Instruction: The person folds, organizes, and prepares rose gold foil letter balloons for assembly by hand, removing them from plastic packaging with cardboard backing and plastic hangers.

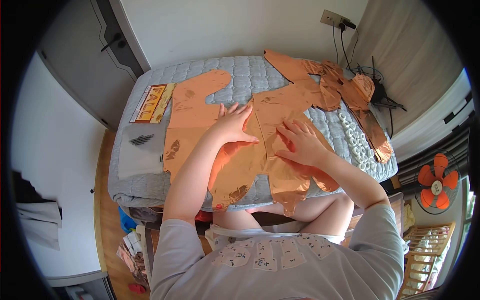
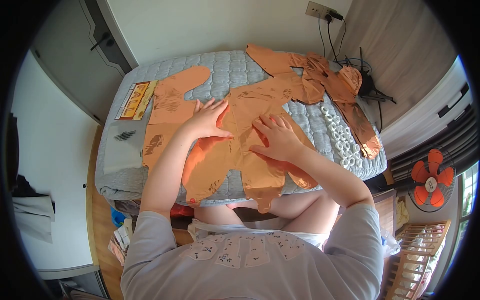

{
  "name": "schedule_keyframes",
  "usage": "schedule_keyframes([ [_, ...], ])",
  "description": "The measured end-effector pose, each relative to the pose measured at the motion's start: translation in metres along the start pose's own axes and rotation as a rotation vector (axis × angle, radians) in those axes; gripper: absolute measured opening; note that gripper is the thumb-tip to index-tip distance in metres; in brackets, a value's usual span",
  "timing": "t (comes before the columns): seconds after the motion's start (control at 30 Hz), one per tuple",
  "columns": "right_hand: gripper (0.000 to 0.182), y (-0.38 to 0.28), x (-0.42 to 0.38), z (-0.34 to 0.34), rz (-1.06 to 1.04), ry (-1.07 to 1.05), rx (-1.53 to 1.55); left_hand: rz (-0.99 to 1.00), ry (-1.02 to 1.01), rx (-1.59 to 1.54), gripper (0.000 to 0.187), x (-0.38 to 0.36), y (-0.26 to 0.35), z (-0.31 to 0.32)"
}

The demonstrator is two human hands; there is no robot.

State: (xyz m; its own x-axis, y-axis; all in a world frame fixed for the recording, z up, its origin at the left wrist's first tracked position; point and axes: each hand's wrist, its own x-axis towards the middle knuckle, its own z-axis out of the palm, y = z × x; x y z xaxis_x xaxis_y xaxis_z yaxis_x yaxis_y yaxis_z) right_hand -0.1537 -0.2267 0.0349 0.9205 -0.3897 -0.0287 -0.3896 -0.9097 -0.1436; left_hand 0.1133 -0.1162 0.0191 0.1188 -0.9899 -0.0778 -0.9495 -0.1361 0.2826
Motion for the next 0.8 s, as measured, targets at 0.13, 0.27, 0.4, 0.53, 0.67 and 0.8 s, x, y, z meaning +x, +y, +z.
schedule_keyframes([
  [0.13, 0.085, -0.002, 0.001, 0.009, 0.035, 0.028, 0.021, -0.004, 0.037, -0.021, 0.13, 0.0, 0.0, -0.001],
  [0.27, 0.086, -0.001, 0.005, 0.01, 0.052, 0.048, 0.007, 0.002, 0.045, -0.01, 0.133, 0.001, -0.002, 0.0],
  [0.4, 0.086, -0.003, 0.005, 0.005, 0.068, 0.035, 0.0, -0.031, 0.043, -0.012, 0.137, 0.002, -0.003, 0.0],
  [0.53, 0.085, 0.002, 0.003, 0.01, 0.015, 0.101, 0.011, -0.042, 0.032, -0.049, 0.133, 0.001, -0.003, -0.002],
  [0.67, 0.082, -0.001, 0.0, 0.002, 0.013, 0.068, 0.068, -0.048, 0.036, -0.067, 0.133, 0.0, -0.002, -0.003],
  [0.8, 0.075, 0.006, -0.006, 0.001, -0.019, 0.134, 0.103, -0.026, 0.077, -0.071, 0.129, -0.002, -0.001, -0.003],
])
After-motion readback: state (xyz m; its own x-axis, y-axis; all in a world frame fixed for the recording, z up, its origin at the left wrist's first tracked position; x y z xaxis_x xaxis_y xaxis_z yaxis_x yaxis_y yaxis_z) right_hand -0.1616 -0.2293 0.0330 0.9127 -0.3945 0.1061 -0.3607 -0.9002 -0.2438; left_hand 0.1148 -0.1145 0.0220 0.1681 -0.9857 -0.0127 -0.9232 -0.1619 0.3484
